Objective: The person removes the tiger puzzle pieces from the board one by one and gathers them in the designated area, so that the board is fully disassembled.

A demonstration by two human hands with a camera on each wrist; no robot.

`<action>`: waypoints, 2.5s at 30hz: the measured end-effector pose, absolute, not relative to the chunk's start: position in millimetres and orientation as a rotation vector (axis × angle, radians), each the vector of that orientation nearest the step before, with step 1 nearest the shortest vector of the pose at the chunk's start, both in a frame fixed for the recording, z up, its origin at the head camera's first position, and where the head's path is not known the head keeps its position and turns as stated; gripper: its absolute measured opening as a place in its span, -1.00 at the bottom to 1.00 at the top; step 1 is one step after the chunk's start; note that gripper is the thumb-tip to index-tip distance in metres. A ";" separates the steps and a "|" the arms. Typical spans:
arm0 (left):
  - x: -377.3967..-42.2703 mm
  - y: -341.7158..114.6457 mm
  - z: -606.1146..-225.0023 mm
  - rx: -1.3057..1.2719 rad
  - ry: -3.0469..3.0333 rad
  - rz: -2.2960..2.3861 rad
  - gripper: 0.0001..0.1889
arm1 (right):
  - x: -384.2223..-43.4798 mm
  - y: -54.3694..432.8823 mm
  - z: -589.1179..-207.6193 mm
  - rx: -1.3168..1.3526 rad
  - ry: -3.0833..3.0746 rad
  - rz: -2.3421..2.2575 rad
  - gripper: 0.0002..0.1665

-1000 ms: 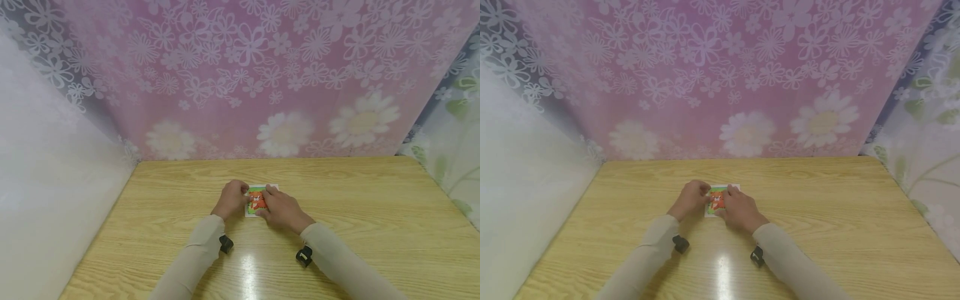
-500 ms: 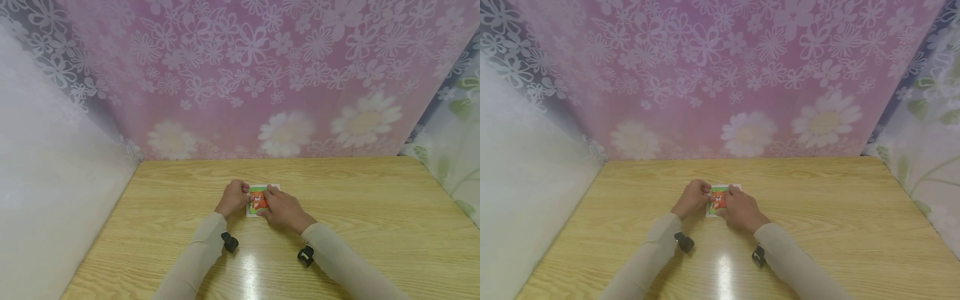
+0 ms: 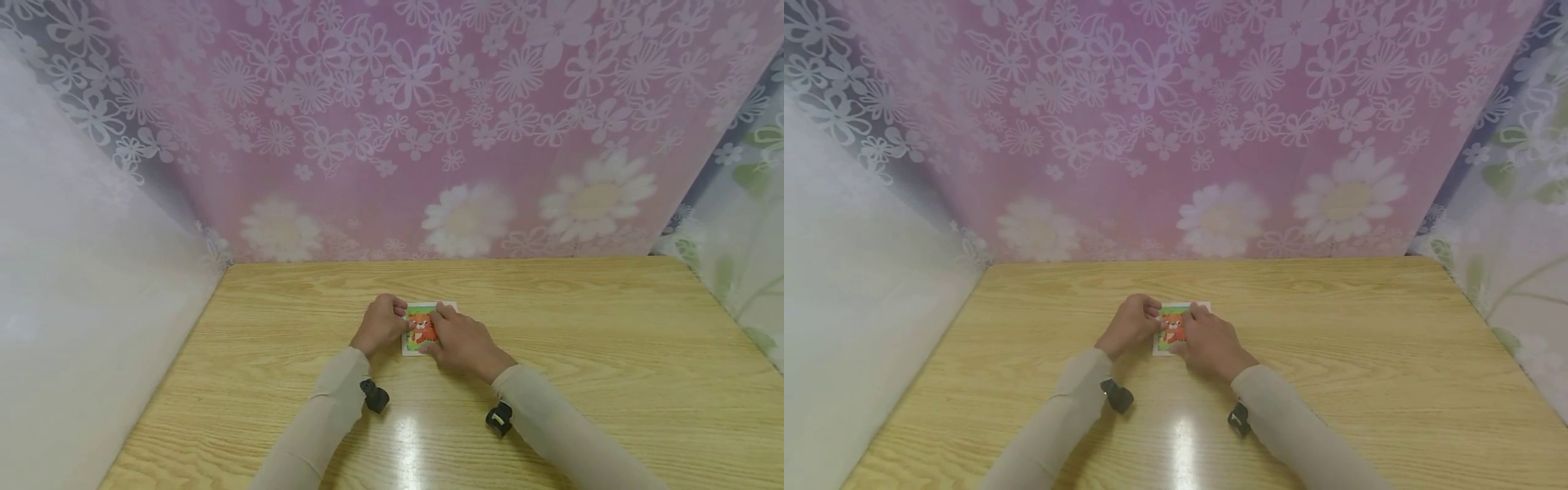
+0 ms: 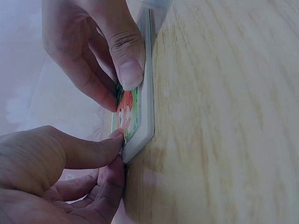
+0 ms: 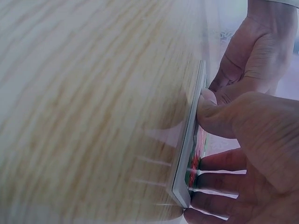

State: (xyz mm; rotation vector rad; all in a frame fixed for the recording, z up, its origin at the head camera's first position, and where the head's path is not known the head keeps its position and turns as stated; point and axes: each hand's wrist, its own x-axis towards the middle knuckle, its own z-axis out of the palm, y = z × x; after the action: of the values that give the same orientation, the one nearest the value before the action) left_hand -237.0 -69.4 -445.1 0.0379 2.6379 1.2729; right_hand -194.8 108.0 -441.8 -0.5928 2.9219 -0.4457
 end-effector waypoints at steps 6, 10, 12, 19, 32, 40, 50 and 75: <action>-237.1 -68.6 -445.2 0.017 2.633 1.290 -0.64 | -194.4 108.7 -442.0 -0.592 2.927 -0.449 -0.19; -236.5 -68.0 -445.7 0.009 2.637 1.298 -0.63 | -194.8 108.6 -443.0 -0.588 2.927 -0.446 -0.19; -235.8 -67.6 -445.9 0.001 2.636 1.303 -0.62 | -195.2 108.5 -443.8 -0.589 2.927 -0.439 -0.20; -235.0 -67.2 -447.9 -0.011 2.656 1.311 -0.64 | -195.9 107.7 -444.1 -0.576 2.921 -0.429 -0.18; -235.6 -68.2 -450.5 0.024 2.677 1.379 -0.84 | -194.4 107.5 -442.0 -0.582 2.929 -0.425 -0.19; -235.9 -66.9 -451.5 0.010 2.655 1.416 -0.83 | -195.1 108.6 -443.2 -0.612 2.946 -0.435 -0.23; -234.0 -65.4 -450.7 -0.011 2.665 1.432 -0.87 | -194.7 108.4 -441.3 -0.602 2.935 -0.450 -0.23; -237.1 -59.6 -444.7 0.031 2.660 1.297 -0.84 | -194.6 110.7 -441.4 -0.637 2.960 -0.443 -0.27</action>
State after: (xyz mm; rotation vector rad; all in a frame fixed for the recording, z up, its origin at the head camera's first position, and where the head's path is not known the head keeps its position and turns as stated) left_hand -237.1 -59.6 -444.7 0.0305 2.6601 1.2973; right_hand -194.6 110.7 -441.4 -0.6371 2.9603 -0.4431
